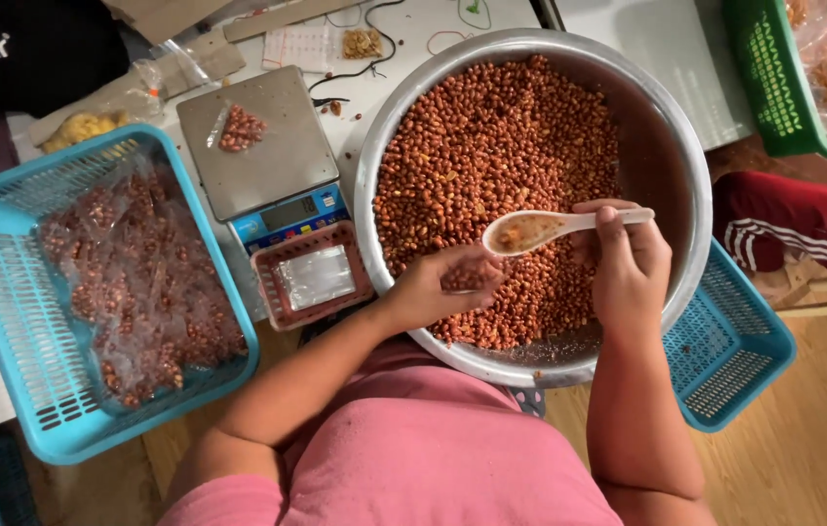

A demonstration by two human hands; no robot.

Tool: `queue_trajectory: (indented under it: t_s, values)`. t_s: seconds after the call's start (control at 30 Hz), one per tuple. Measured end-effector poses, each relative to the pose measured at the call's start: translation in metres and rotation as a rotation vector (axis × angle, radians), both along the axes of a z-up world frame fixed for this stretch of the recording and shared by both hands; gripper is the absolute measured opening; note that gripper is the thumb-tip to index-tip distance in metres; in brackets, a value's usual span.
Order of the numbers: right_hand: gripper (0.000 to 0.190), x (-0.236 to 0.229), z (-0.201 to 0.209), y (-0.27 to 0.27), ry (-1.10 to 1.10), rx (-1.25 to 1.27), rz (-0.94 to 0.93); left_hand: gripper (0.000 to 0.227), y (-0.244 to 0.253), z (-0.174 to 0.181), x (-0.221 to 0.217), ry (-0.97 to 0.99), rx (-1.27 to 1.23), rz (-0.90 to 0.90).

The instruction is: The person uses a spoon to scoop peanuts from a large basin into small plastic bags, weighs each bag on a digital scale, and places the filled bags into a blue basket.

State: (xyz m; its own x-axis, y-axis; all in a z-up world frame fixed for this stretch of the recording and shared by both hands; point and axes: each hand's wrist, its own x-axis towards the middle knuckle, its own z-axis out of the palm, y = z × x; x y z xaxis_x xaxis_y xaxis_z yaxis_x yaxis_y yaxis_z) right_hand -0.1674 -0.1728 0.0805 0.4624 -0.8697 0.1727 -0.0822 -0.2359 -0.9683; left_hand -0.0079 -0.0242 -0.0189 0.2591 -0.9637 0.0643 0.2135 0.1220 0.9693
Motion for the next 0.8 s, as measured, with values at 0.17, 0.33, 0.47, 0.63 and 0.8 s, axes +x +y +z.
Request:
queue_trajectory:
  t_s: [0.17,0.33,0.47,0.63,0.8]
  values:
    - [0.022,-0.010,-0.007,-0.010,0.013,0.085,-0.093,0.018,0.020,-0.013,0.015,0.224,-0.077,-0.046]
    - [0.023,-0.030,-0.024,-0.020,0.113,0.155,-0.177,0.010,0.057,-0.043,0.112,-0.242,-0.021,0.664]
    - [0.025,-0.038,-0.031,-0.021,0.060,0.204,-0.179,0.021,0.081,-0.072,0.190,-1.109,0.258,0.840]
    - [0.026,-0.040,-0.032,-0.016,0.036,0.201,-0.164,0.067,0.062,-0.070,0.239,-1.513,0.709,0.594]
    - [0.024,-0.041,-0.031,-0.008,0.122,0.118,-0.163,0.027,0.032,0.006,0.183,-0.791,-0.082,0.985]
